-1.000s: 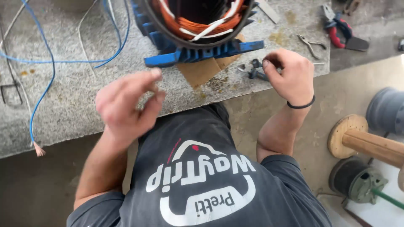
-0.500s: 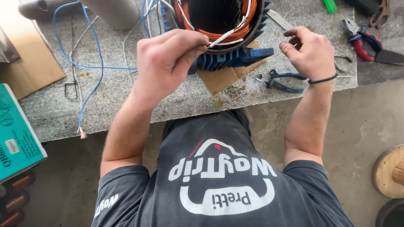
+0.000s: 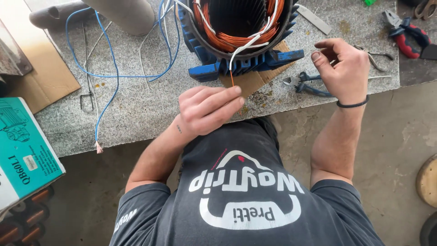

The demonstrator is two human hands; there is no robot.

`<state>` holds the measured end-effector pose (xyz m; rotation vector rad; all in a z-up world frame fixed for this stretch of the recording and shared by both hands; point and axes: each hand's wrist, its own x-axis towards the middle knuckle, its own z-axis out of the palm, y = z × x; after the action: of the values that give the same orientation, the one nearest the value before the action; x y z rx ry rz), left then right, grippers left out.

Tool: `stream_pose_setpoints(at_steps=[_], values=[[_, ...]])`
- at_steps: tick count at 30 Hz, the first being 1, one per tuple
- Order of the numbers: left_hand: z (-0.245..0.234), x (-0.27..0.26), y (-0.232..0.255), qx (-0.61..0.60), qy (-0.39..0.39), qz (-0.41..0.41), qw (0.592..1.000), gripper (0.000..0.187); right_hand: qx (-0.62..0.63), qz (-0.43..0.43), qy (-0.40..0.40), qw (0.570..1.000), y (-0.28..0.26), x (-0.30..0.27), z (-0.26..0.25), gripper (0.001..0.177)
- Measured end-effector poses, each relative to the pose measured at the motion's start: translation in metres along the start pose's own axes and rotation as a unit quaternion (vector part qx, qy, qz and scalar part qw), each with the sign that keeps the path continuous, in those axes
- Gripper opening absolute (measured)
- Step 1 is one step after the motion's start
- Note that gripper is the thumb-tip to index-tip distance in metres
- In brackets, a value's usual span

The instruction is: The person strips insulation from the ends of copper winding wires using a knife, then twists the bare copper strands together and joins them to the wires of an electric motor stator on the workbench.

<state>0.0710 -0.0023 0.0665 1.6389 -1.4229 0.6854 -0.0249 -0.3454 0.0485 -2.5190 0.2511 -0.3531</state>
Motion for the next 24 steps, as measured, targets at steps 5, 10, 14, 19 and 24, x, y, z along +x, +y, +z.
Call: stream_pose_setpoints(at_steps=[5,10,14,19,24], values=[[0.013,-0.039,-0.002,0.004,0.01,-0.002,1.0,0.022,0.048,-0.007,0.031,0.998,-0.029,-0.015,0.007,0.013],[0.014,-0.05,-0.007,-0.012,0.003,-0.005,1.0,0.023,0.16,-0.062,-0.043,0.984,-0.085,-0.036,0.042,0.013],[0.017,-0.057,-0.01,-0.029,0.001,-0.002,1.0,0.023,0.28,-0.057,-0.13,0.949,-0.116,-0.033,0.071,0.018],[0.016,-0.059,-0.005,-0.073,-0.002,-0.063,0.995,0.027,0.335,-0.013,-0.165,0.928,-0.119,-0.026,0.089,0.013],[0.017,-0.066,0.003,-0.337,0.019,-0.355,0.872,0.032,0.366,-0.009,-0.177,0.913,-0.106,-0.03,0.092,0.017]])
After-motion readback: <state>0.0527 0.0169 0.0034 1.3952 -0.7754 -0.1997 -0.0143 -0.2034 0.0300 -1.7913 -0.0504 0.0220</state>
